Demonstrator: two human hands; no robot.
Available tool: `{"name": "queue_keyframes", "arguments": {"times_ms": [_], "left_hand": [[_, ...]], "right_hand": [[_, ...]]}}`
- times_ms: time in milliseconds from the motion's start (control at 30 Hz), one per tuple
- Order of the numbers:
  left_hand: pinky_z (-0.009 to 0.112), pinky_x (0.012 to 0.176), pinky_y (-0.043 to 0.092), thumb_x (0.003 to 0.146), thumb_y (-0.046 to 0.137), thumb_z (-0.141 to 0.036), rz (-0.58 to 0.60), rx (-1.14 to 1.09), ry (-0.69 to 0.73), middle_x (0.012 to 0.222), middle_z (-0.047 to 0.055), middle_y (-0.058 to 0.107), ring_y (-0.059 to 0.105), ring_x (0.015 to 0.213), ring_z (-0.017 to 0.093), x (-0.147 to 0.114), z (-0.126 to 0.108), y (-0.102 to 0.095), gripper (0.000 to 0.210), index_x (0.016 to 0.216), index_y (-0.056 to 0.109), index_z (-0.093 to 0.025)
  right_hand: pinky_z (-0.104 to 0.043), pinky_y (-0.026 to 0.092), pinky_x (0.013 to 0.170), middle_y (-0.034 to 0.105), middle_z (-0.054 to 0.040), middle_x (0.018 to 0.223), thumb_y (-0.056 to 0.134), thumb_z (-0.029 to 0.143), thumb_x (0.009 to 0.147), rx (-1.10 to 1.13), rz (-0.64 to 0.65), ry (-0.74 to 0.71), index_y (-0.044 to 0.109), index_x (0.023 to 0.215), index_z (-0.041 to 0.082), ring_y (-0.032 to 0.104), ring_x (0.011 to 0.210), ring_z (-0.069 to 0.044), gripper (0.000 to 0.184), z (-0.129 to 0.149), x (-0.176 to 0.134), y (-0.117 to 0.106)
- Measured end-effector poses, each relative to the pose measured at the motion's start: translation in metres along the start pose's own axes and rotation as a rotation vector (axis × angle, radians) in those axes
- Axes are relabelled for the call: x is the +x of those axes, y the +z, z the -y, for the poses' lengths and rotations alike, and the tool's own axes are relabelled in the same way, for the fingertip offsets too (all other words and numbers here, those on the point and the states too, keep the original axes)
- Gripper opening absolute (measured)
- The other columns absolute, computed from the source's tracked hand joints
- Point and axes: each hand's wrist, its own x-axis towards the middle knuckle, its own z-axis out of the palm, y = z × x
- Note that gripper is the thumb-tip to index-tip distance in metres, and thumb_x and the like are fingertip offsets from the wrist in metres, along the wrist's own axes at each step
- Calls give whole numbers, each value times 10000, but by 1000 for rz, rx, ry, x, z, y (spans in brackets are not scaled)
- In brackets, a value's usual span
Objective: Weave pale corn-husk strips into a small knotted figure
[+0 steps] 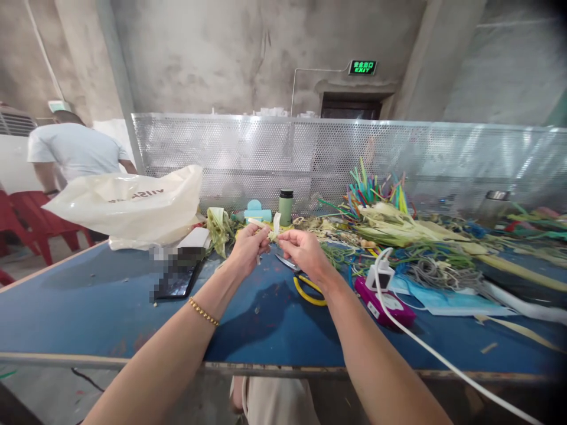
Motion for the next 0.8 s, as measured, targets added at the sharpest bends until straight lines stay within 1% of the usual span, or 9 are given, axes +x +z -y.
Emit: {"name": "queue_keyframes", "arguments": {"times_ms": [100, 200, 233, 300, 400, 467, 533, 667, 800], "left_hand": [[195, 452, 253, 795, 642, -280, 11, 70, 35, 461, -84, 404, 310, 392, 43, 0, 2, 0, 189, 740, 507, -160], [200, 442, 245, 806, 639, -323, -1, 200, 110, 470, -76, 425, 343, 411, 56, 1, 5, -1, 212, 744, 510, -167], [201, 440, 245, 809, 639, -335, 0, 245, 130, 475, -73, 435, 351, 414, 58, 1, 6, -1, 222, 741, 509, -169], [202, 443, 255, 818, 637, -348, 16, 317, 148, 489, -66, 458, 364, 419, 57, 1, 7, 0, 241, 723, 501, -173], [205, 445, 257, 826, 629, -358, 43, 341, 130, 490, -61, 462, 370, 422, 57, 0, 8, 1, 268, 697, 479, -178], [206, 442, 242, 814, 646, -369, 50, 308, 109, 486, -62, 456, 364, 423, 57, -1, 7, 2, 276, 705, 478, -179], [205, 443, 229, 790, 675, -384, 54, 263, 91, 488, -64, 452, 360, 427, 55, -3, 6, 3, 288, 724, 486, -177], [203, 436, 201, 766, 691, -392, 57, 190, 61, 485, -82, 395, 308, 419, 44, -5, 4, 6, 312, 715, 473, -175], [197, 428, 180, 752, 701, -394, 4, 136, 47, 478, -108, 310, 249, 405, 35, -7, 3, 10, 307, 739, 486, -174]], "right_hand": [[-241, 413, 551, 628, -4, 636, 636, 326, 758, 36, 30, -15, 641, 797, 155, 539, 567, -117, 175, 0, 1, 0], [-274, 489, 664, 679, -39, 751, 676, 335, 728, 155, 60, 32, 634, 797, 157, 615, 680, -145, 197, 3, -1, 2], [-282, 502, 669, 675, -37, 746, 683, 335, 720, 199, 59, 63, 621, 801, 160, 623, 677, -147, 203, 4, -1, 3], [-284, 510, 613, 642, -13, 702, 681, 322, 714, 256, 48, 115, 574, 787, 175, 610, 613, -138, 196, 4, -2, 5], [-240, 439, 471, 558, 36, 613, 645, 301, 734, 231, -5, 121, 518, 765, 201, 506, 484, -101, 165, 0, -2, 8], [-216, 365, 424, 510, 50, 561, 622, 292, 746, 164, -46, 89, 509, 743, 211, 431, 448, -88, 139, -4, 0, 9], [-214, 321, 415, 481, 52, 527, 607, 280, 742, 112, -82, 59, 500, 716, 217, 405, 448, -93, 126, -6, 2, 9], [-228, 297, 431, 472, 52, 506, 584, 257, 725, 67, -105, 28, 488, 687, 219, 403, 458, -102, 110, -3, 4, 10], [-232, 278, 435, 460, 58, 494, 581, 277, 726, 63, -106, 23, 501, 686, 211, 374, 440, -94, 111, 2, 2, 13]]}}
